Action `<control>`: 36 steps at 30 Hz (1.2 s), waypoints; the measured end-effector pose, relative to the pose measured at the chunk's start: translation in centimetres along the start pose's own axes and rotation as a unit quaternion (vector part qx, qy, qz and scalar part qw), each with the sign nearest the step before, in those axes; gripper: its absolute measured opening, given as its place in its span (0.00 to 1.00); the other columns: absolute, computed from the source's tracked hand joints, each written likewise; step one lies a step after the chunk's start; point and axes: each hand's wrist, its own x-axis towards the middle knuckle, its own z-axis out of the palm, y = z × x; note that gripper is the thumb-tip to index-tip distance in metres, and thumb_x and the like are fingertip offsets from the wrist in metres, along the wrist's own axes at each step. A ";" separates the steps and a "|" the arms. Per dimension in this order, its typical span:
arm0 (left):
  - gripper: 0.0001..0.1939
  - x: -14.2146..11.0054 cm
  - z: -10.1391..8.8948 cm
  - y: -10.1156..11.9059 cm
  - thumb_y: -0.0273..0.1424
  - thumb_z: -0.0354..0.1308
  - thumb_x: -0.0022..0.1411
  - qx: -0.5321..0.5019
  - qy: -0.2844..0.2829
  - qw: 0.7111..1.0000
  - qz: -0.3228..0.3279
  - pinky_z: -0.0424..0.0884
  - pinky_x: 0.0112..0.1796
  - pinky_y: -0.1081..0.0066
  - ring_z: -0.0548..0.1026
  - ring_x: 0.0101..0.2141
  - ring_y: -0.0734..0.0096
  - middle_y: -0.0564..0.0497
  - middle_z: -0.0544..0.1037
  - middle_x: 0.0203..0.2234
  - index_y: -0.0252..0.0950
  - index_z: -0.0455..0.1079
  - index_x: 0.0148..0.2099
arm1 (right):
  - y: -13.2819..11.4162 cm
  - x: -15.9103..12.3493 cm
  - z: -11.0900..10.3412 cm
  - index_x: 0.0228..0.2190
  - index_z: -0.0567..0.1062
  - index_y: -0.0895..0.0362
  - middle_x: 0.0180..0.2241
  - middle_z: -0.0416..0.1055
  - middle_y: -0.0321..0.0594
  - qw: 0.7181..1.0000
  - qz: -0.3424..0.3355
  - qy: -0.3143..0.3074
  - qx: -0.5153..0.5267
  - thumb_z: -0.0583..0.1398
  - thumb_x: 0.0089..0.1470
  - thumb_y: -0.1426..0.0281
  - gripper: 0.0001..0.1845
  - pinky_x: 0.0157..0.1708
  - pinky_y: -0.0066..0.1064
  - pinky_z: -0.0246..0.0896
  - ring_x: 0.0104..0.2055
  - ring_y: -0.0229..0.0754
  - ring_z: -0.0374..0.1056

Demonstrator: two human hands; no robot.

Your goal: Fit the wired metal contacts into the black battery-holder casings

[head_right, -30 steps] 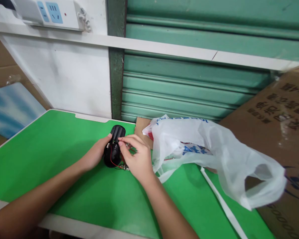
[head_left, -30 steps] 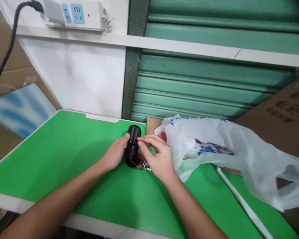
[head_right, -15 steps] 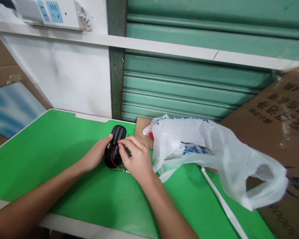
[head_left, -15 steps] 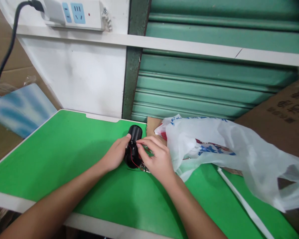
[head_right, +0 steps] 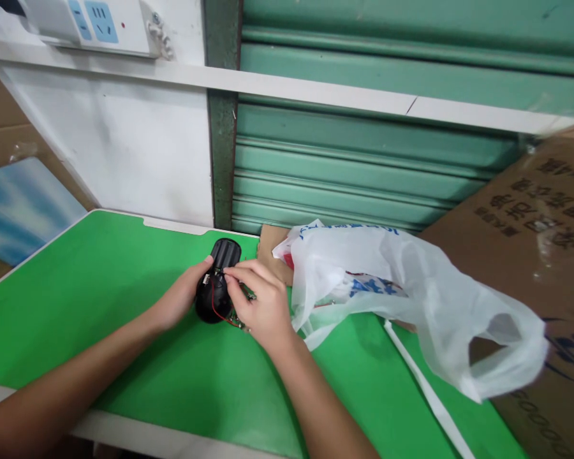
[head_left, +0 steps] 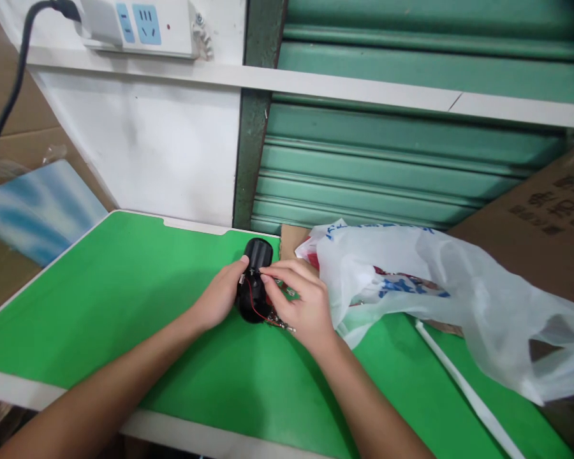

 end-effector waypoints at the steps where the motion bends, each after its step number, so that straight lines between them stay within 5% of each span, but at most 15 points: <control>1: 0.35 0.0 0.0 0.0 0.59 0.51 0.66 0.006 0.004 1.000 0.009 0.72 0.47 0.60 0.75 0.39 0.57 0.46 0.81 0.33 0.30 0.77 0.44 | 0.0 0.0 0.0 0.39 0.84 0.50 0.36 0.80 0.39 1.000 0.011 0.001 0.010 0.61 0.63 0.73 0.11 0.40 0.35 0.75 0.38 0.43 0.77; 7: 0.28 -0.8 -0.1 0.7 0.52 0.47 0.74 0.062 0.039 0.990 0.120 0.68 0.55 0.63 0.73 0.49 0.58 0.44 0.79 0.50 0.34 0.71 0.56 | 0.4 -0.5 0.5 0.54 0.76 0.50 0.45 0.75 0.43 0.973 0.182 0.021 0.141 0.62 0.61 0.68 0.19 0.34 0.31 0.74 0.39 0.40 0.75; 10: 0.27 -1.0 -0.1 0.8 0.51 0.45 0.76 0.085 0.013 0.986 0.142 0.70 0.52 0.64 0.73 0.47 0.59 0.45 0.78 0.49 0.35 0.70 0.58 | 0.9 -0.6 0.7 0.50 0.77 0.51 0.44 0.75 0.42 0.953 0.228 -0.002 0.199 0.64 0.59 0.64 0.17 0.35 0.31 0.76 0.41 0.42 0.76; 18: 0.20 -0.9 -0.2 0.5 0.40 0.52 0.72 0.095 0.002 0.986 0.137 0.74 0.47 0.63 0.76 0.45 0.59 0.44 0.78 0.50 0.34 0.68 0.60 | 0.8 -0.6 0.9 0.41 0.77 0.53 0.35 0.77 0.40 0.950 0.240 -0.027 0.196 0.63 0.61 0.63 0.09 0.36 0.32 0.74 0.37 0.43 0.76; 29: 0.27 -1.1 0.2 0.3 0.43 0.58 0.70 0.086 0.005 0.988 0.131 0.77 0.34 0.69 0.78 0.40 0.62 0.40 0.75 0.53 0.38 0.60 0.65 | 1.0 -1.2 1.1 0.55 0.76 0.52 0.46 0.80 0.45 0.964 0.219 -0.009 0.150 0.61 0.62 0.66 0.20 0.42 0.35 0.77 0.44 0.44 0.78; 36: 0.37 -1.1 0.1 0.3 0.42 0.56 0.72 0.089 -0.004 0.982 0.169 0.79 0.40 0.68 0.79 0.43 0.64 0.35 0.63 0.67 0.43 0.43 0.75 | 0.8 -1.2 0.9 0.63 0.71 0.49 0.45 0.77 0.44 0.972 0.202 -0.017 0.120 0.59 0.65 0.64 0.26 0.36 0.30 0.75 0.40 0.41 0.75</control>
